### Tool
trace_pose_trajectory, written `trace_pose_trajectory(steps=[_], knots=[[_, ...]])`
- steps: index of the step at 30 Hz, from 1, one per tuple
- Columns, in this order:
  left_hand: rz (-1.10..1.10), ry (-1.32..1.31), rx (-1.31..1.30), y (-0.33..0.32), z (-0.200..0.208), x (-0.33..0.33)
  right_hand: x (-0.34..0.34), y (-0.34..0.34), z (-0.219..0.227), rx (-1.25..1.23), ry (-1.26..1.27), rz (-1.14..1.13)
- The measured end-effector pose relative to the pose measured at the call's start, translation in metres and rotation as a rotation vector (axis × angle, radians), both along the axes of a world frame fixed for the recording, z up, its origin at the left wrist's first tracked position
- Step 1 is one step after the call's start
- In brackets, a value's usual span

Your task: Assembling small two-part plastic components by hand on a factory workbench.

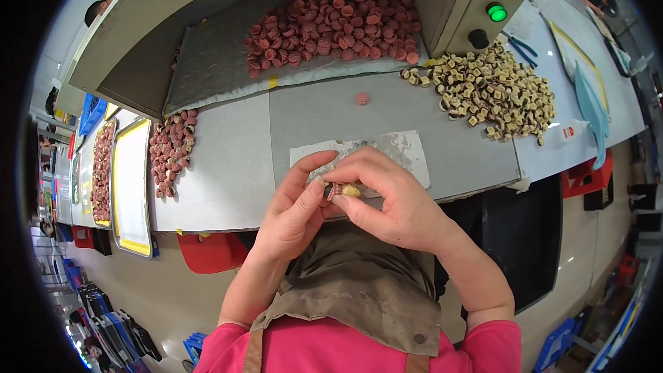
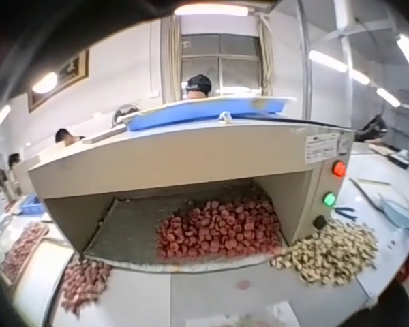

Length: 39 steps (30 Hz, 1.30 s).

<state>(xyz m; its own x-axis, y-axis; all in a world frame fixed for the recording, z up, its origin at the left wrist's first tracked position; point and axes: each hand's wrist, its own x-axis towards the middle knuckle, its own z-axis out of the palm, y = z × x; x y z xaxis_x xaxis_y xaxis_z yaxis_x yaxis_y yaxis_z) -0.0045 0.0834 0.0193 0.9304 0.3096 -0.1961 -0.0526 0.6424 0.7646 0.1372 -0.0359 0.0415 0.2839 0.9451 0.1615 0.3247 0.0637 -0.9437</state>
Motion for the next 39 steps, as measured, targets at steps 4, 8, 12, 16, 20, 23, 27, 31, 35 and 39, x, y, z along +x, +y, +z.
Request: trace_pose_trajectory(steps=[4,8,12,16,20,23,27,31,35,39], knots=[[0.02,0.023,0.043,0.003,0.006,0.001,-0.001,0.001,0.002,-0.028,-0.008,0.016],[0.091,0.24,0.978,0.028,0.004,-0.009,0.018,-0.001,0.0,-0.001,-0.265,-0.096],[0.35,0.275,1.939,0.104,-0.018,-0.034,0.07,-0.013,-0.002,-0.009,-0.723,-0.377],[0.491,0.463,2.226,0.134,-0.008,-0.041,0.108,-0.018,-0.002,-0.118,-0.712,-0.503],[0.37,0.27,1.969,0.124,-0.004,0.002,0.122,0.002,-0.009,-0.088,-0.733,-0.42],[0.188,0.052,1.774,0.096,0.0,0.064,0.128,0.023,-0.014,-0.008,-0.955,-0.446],[-0.022,-0.011,1.691,0.081,-0.015,0.116,0.135,0.036,-0.031,-0.099,-1.091,-0.472],[-0.036,0.078,1.57,0.086,-0.014,0.099,0.138,0.034,-0.039,-0.114,-1.105,-0.418],[0.097,0.188,0.854,0.077,-0.008,0.053,0.126,0.029,-0.03,-0.057,-0.968,-0.411],[0.18,0.148,0.358,0.062,-0.011,0.006,0.1,0.019,-0.019,-0.123,-0.529,-0.344]])
